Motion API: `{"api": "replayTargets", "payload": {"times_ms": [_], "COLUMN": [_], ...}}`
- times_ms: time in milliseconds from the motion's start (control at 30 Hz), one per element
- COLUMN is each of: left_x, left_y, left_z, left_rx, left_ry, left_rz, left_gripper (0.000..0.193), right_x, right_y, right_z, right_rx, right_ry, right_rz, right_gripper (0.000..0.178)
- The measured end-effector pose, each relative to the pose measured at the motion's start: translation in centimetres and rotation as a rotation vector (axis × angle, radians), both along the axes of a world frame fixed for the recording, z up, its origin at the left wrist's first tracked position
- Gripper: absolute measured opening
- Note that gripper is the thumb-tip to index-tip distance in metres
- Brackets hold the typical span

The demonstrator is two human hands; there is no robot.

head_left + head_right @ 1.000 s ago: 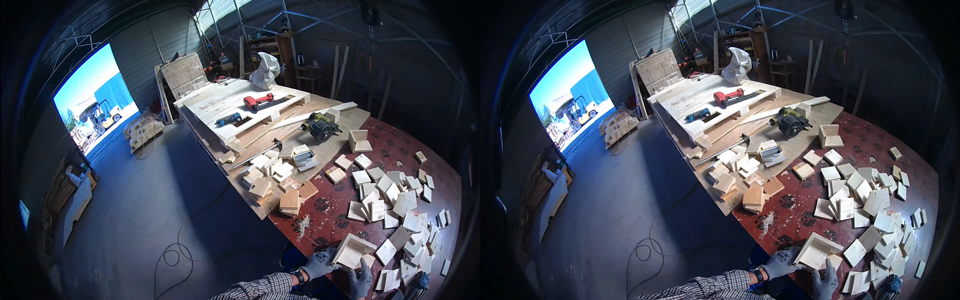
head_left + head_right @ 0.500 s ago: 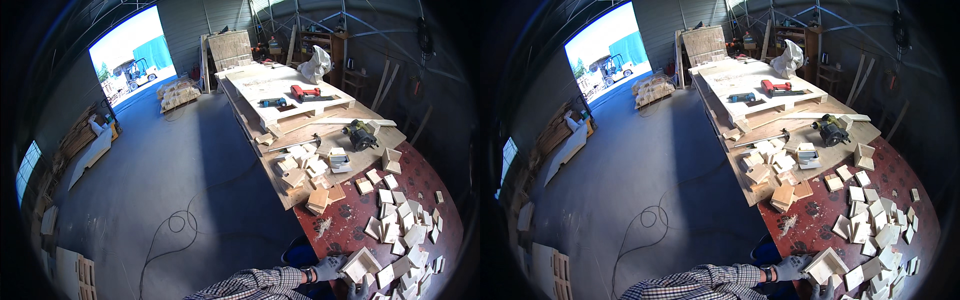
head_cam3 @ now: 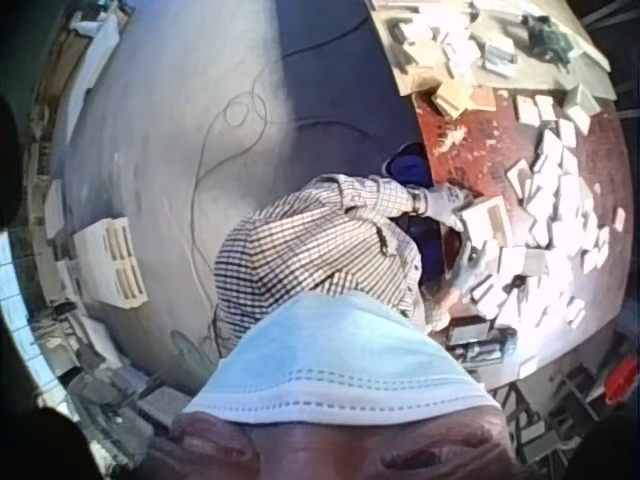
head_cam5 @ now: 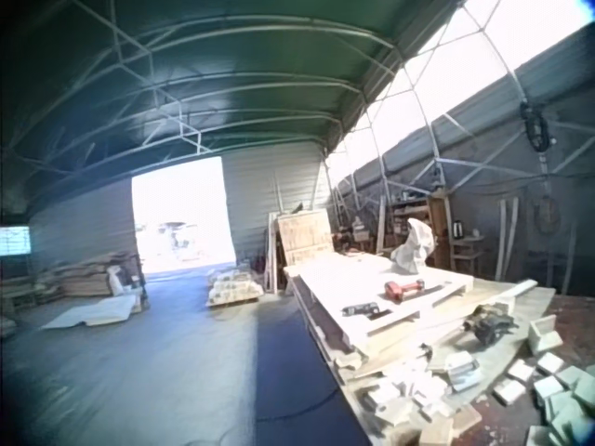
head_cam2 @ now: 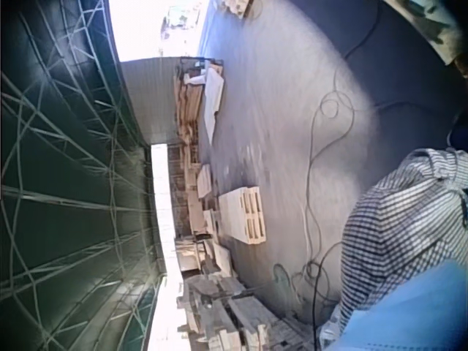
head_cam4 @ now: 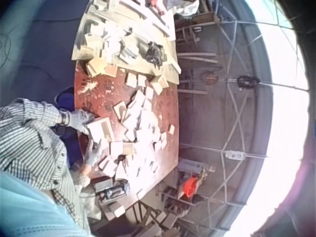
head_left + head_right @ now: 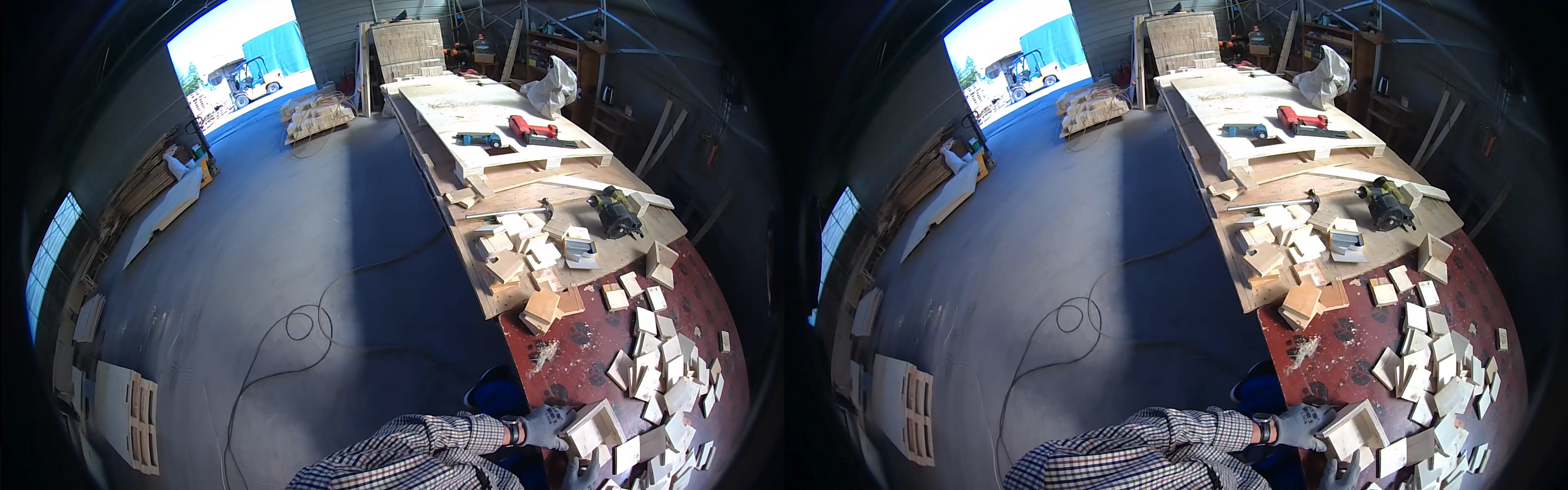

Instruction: The person assembles small wooden boxes by hand at a workbench. They pick up pre-cut wooden pieces, fit them together to form box shapes, and use a nail gun to fasten the joints. Completed boxes are placed on the table.

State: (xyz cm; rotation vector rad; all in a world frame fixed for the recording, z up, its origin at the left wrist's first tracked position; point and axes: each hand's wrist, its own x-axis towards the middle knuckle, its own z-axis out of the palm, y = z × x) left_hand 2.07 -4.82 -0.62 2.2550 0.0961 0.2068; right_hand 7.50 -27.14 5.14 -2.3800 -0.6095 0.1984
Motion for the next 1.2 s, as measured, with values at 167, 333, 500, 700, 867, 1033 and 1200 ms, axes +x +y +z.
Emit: {"api": "replayTargets", "payload": {"times_ms": [167, 333, 500, 700, 867, 1033, 1200], "left_x": [-0.1, -0.1, 0.1, 0.1, 0.5, 0.8, 0.6], "left_y": [0.2, -0.1, -0.2, -0.4, -0.7, -0.6, 0.0], "left_z": [0.5, -0.3, -0.8, 0.5, -1.6, -2.9, -1.6], "left_rx": [-0.054, -0.086, -0.087, -0.062, 0.011, 0.061, 0.079], "left_ry": [0.039, -0.001, -0.065, -0.042, -0.076, -0.104, -0.063], "left_rz": [0.011, 0.069, 0.081, 0.069, 0.052, 0.082, -0.001], "left_gripper": [0.077, 0.077, 0.075, 0.068, 0.068, 0.072, 0.076], "right_x": [-1.0, -0.8, -0.5, -0.6, -0.8, -0.4, -0.4], "right_y": [-0.3, -0.2, -0.2, -0.3, -0.1, 0.3, -0.4], "right_z": [0.0, 1.2, 1.1, 0.7, 0.9, 0.8, 0.7], "right_rx": [0.035, -0.057, -0.07, -0.08, -0.103, -0.121, -0.184], "right_ry": [-0.028, -0.006, -0.025, -0.037, -0.054, -0.045, -0.042], "right_rz": [-0.035, -0.025, -0.017, -0.02, -0.019, -0.018, -0.016], "right_gripper": [0.055, 0.057, 0.058, 0.058, 0.061, 0.066, 0.071]}}
